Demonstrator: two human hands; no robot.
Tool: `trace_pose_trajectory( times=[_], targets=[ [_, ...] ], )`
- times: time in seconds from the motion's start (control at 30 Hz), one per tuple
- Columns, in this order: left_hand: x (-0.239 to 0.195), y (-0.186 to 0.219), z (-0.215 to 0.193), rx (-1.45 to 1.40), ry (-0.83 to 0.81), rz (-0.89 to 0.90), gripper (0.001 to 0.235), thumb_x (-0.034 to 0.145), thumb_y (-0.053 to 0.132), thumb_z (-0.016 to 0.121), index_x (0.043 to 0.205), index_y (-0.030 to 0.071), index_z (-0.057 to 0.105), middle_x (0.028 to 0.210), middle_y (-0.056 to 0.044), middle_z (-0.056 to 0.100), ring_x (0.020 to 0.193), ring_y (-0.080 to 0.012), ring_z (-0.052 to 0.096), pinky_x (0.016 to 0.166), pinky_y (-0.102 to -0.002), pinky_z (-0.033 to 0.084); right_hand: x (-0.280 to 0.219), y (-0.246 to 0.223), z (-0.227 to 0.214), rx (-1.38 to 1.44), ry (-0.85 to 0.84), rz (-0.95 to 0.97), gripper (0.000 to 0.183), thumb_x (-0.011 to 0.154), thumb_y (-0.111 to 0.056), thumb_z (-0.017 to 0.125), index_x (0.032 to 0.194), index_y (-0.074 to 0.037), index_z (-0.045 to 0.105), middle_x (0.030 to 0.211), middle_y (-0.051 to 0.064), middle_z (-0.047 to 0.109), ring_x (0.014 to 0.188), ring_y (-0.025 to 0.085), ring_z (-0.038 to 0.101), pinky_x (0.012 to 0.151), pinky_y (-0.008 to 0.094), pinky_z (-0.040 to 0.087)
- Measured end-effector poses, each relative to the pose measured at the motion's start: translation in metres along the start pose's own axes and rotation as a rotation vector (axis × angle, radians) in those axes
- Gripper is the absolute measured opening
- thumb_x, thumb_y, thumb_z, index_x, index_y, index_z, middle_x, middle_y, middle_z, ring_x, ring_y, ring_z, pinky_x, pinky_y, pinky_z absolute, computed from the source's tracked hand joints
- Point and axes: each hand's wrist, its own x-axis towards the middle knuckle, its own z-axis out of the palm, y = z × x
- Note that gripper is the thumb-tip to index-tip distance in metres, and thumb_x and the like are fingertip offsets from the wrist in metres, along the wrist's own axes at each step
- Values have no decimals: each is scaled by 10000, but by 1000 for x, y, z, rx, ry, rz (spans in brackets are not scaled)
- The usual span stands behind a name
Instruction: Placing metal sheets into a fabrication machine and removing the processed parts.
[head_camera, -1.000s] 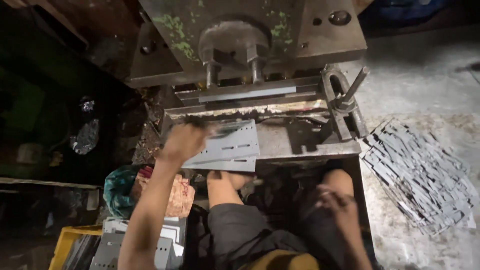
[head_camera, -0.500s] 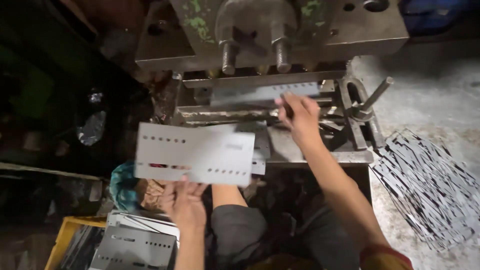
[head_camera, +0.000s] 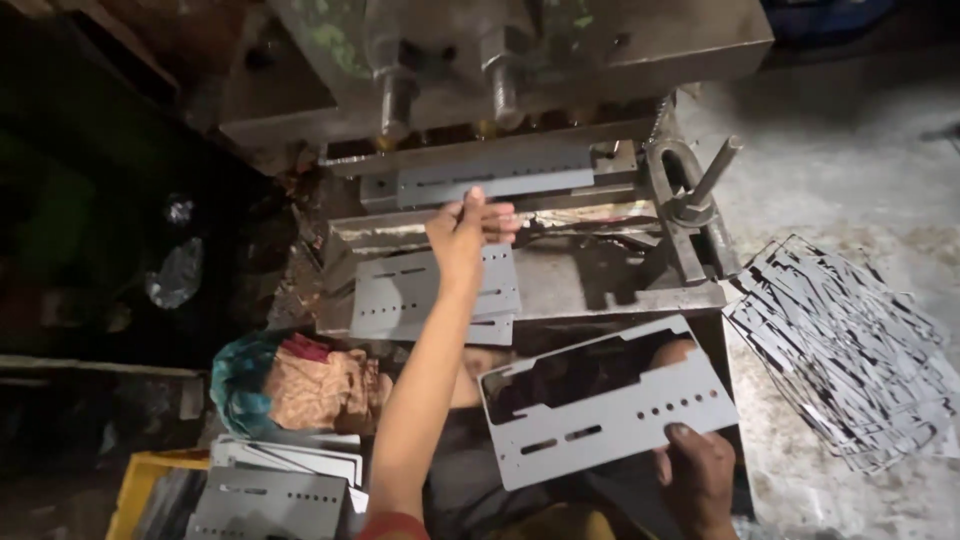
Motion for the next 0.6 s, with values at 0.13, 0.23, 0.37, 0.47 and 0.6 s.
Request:
trace_pose_trajectory(
  times=[0.13,0.23,0.37,0.47,0.6],
  targets=[
    [-33,19,-3,132,-204,-189,594,1049,464,506,1003,-89,719,869,-241,777,617,-259,755,491,-332,623,7,-8,24,76,-51,-98,314,895,-227,601,876,85,631,724,159,635,473,175,525,436,279,389],
    [-85,15,-4,117,-732,-433,617,1039,470,507,1233,-102,635,998,-262,762,716,-306,773,540,-379,635,39,-1,33,237,-120,-132,247,897,-194,594,854,38,665,705,125,646,479,173,548,415,282,414],
    [-146,-4,-19,-39,-975,-499,645,1108,411,490,1494,-106,477,1238,-293,696,996,-381,744,783,-439,662,95,55,-21,-511,-79,-520,351,1140,-221,505,901,7,619,779,53,604,671,109,524,641,244,424],
    [-164,28,-19,-161,-982,-546,646,1058,289,570,1555,-75,375,1352,-285,632,1117,-406,706,837,-487,647,96,-13,43,-297,-126,-54,343,1088,-224,547,859,5,660,691,63,611,578,98,507,544,260,417],
    [-187,22,-37,-425,-908,-677,693,1003,117,674,1571,-85,334,1416,-311,580,1165,-444,686,880,-518,635,82,-73,102,-340,-226,336,277,1002,-204,544,980,-12,742,803,60,719,647,105,627,575,252,480]
  ],
)
